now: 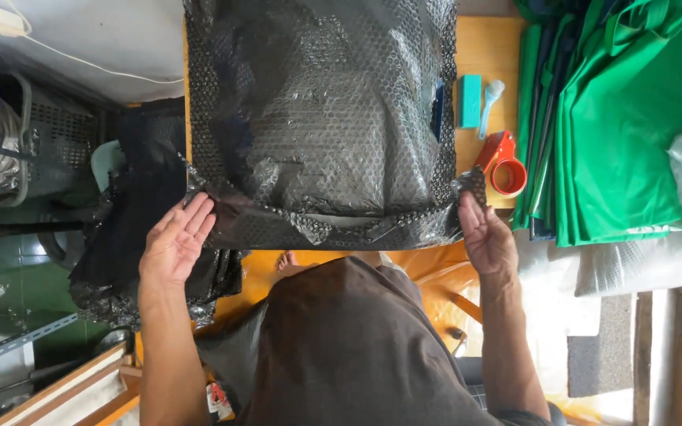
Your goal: Wrapping a pillow in black bubble wrap and securing it with tape using a dispenser.
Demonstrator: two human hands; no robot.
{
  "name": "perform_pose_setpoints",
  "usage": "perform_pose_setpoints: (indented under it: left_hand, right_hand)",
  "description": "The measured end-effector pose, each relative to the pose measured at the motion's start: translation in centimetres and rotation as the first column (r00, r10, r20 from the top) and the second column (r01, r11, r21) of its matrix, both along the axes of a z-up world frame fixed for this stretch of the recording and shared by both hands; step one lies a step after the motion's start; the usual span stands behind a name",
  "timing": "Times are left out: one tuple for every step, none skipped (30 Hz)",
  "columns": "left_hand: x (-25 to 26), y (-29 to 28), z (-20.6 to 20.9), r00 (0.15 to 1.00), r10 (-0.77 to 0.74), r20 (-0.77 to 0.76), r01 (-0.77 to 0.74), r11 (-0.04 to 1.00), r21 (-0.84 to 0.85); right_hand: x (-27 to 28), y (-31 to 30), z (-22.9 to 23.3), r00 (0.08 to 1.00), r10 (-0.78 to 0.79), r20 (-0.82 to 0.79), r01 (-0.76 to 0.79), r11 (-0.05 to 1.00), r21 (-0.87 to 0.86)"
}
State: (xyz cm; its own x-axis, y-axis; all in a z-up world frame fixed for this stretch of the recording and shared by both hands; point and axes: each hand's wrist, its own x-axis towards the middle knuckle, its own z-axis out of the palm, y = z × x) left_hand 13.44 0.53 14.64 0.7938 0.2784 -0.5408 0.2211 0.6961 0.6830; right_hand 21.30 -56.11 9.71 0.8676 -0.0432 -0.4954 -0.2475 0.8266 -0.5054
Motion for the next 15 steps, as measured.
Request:
perform_pose_setpoints:
  left_hand:
    - [-0.3,-1.6,-0.1,1.0,0.008,-0.006,-0.008,1.0,-0.004]
    - [0.0,-2.8,-0.1,0.998,-0.039,0.051,0.024,0.963,0.269]
    - [0.5,-4.0,0.0,0.991,-0.096,0.09,0.035,0.851,0.523]
    - [0.9,-4.9,0.7,0.99,-0.112,0.088,0.049,0.85,0.525]
    - [1.3,-5.7,1.3,0.971,-0.231,0.054,0.105,0.621,0.777]
    - [1.3,-6.7,1.8,0.944,-0.329,-0.015,0.127,0.322,0.938]
    - [1.2,-7.6,0.9,0.941,-0.338,-0.019,0.134,0.321,0.938]
    - [1.8,-7.8,0.1,0.915,-0.397,-0.067,0.14,0.157,0.978]
    - [2.4,-7.9,-0.7,0.887,-0.445,-0.121,0.129,-0.012,0.992]
    - [3.3,-7.7,0.2,0.875,-0.468,-0.127,0.132,-0.022,0.991]
    - [4.1,-7.6,1.1,0.855,-0.499,-0.142,0.12,-0.076,0.99]
    - [4.7,-7.7,1.8,0.839,-0.523,-0.152,0.102,-0.122,0.987]
    - [5.4,-7.2,2.1,0.828,-0.539,-0.152,0.099,-0.125,0.987]
    - [5.9,-7.3,2.5,0.78,-0.605,-0.16,0.046,-0.199,0.979]
    - [6.4,-7.4,2.9,0.726,-0.665,-0.173,-0.014,-0.266,0.964]
  right_hand:
    - [-0.3,0.6,0.3,1.0,0.008,-0.006,-0.008,1.0,-0.004]
    - [-0.1,1.6,0.4,1.0,0.004,0.015,-0.003,0.998,-0.065]
    - [0.1,2.7,0.4,0.999,0.0,0.035,0.004,0.992,-0.125]
    - [0.1,4.0,1.0,0.999,-0.016,0.034,0.02,0.992,-0.123]
    - [0.1,5.4,1.5,0.995,-0.002,0.097,0.027,0.966,-0.258]
    - [0.0,6.6,2.0,0.988,0.027,0.152,0.035,0.92,-0.39]
    - [-0.5,6.8,1.8,0.989,0.017,0.147,0.043,0.92,-0.39]
    - [-0.8,7.7,1.4,0.961,0.069,0.267,0.083,0.852,-0.517]
    - [-1.0,8.7,1.1,0.919,0.135,0.369,0.14,0.765,-0.628]
    - [-1.2,9.0,0.9,0.924,0.107,0.367,0.159,0.765,-0.624]
    - [-1.4,9.4,0.8,0.864,0.231,0.447,0.239,0.593,-0.769]
    - [-1.5,9.6,0.7,0.792,0.38,0.478,0.333,0.388,-0.859]
    - [-1.6,10.7,1.7,0.799,0.364,0.479,0.341,0.383,-0.859]
    - [-1.4,11.3,2.9,0.766,0.477,0.431,0.423,0.131,-0.897]
    - [-1.3,11.8,4.2,0.741,0.573,0.349,0.499,-0.123,-0.858]
